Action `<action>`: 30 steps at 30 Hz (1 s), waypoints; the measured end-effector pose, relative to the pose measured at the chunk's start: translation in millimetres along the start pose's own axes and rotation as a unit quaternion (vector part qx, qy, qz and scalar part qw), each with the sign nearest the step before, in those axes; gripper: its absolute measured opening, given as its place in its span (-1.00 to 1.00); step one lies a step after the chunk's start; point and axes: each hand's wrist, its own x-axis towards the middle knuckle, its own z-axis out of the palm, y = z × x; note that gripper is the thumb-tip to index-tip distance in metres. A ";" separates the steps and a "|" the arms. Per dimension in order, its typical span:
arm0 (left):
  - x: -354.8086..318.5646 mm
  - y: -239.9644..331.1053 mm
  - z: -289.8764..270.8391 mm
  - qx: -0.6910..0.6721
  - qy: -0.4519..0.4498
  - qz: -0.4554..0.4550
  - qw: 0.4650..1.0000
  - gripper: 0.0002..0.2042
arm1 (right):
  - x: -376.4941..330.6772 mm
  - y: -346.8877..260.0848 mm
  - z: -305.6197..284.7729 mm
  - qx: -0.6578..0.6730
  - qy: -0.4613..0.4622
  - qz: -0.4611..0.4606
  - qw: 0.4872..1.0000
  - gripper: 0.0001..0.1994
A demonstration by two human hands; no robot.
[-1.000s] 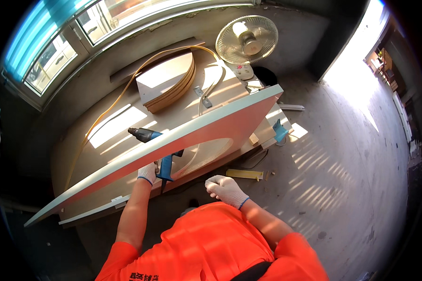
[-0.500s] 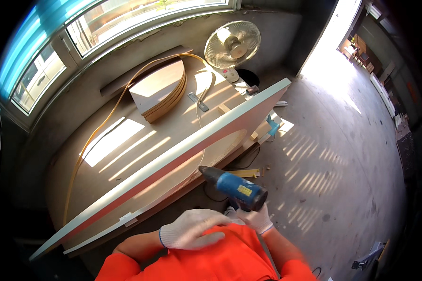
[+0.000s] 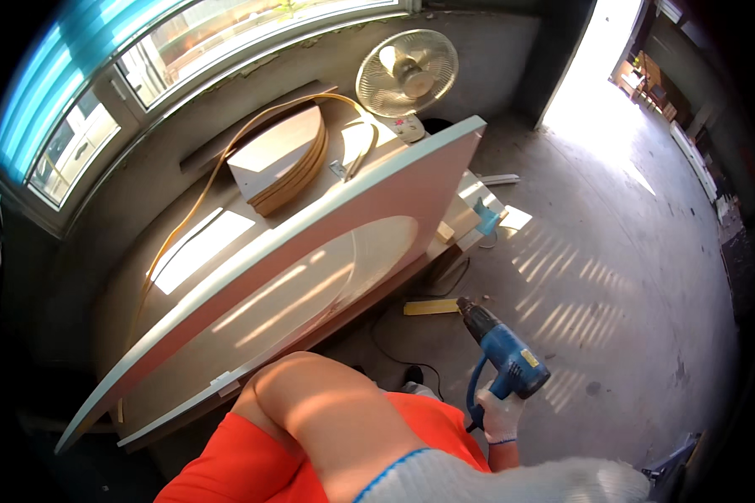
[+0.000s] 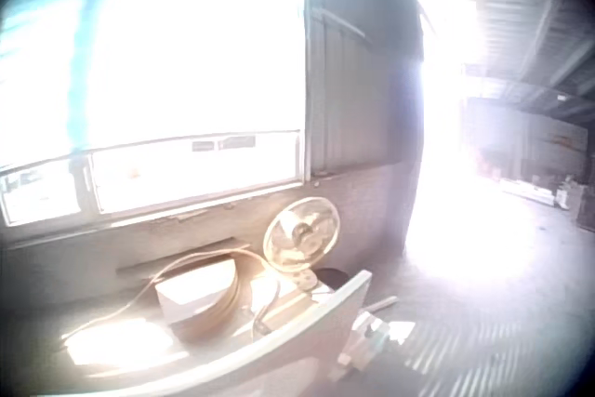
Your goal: The person uses a heat gun to soften a strip of edge banding and presses it onto the edge of a long, curved wooden board. They use a small wooden block to smooth the banding and ensure adhesion while working along the curve. The person repeatedly applies heat and pressure to different sections of the board's edge.
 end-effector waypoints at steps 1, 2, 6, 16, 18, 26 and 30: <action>-2.8 -5.0 3.6 -0.008 0.030 0.012 0.999 -0.84 | 3.7 -0.8 -7.0 -0.004 0.000 -0.007 1.000 -0.70; -4.1 -9.0 -2.7 -0.023 0.012 0.024 0.999 -0.85 | 11.6 2.9 -5.6 -0.002 -0.010 -0.014 1.000 -0.70; -35.1 -33.2 10.5 -0.033 0.062 0.061 0.996 -0.75 | 34.0 5.6 -23.1 -0.031 0.002 0.016 0.999 -0.70; -268.1 -205.4 -222.4 0.508 0.049 -0.546 0.665 -0.71 | 37.1 -71.5 -38.7 0.065 -0.045 0.037 0.996 -0.61; -319.8 -261.3 -279.6 0.550 0.032 -0.606 0.575 -0.67 | 37.5 -85.6 -58.0 0.235 -0.177 0.047 0.955 -0.63; -367.3 -354.8 -352.8 0.145 0.174 -0.816 0.532 -0.84 | 35.7 49.1 -85.7 -0.055 0.068 0.118 0.989 -0.77; -316.7 -332.1 -331.5 0.427 -0.026 -0.643 0.635 -0.84 | 48.5 62.1 -81.0 0.107 0.075 0.169 0.977 -0.85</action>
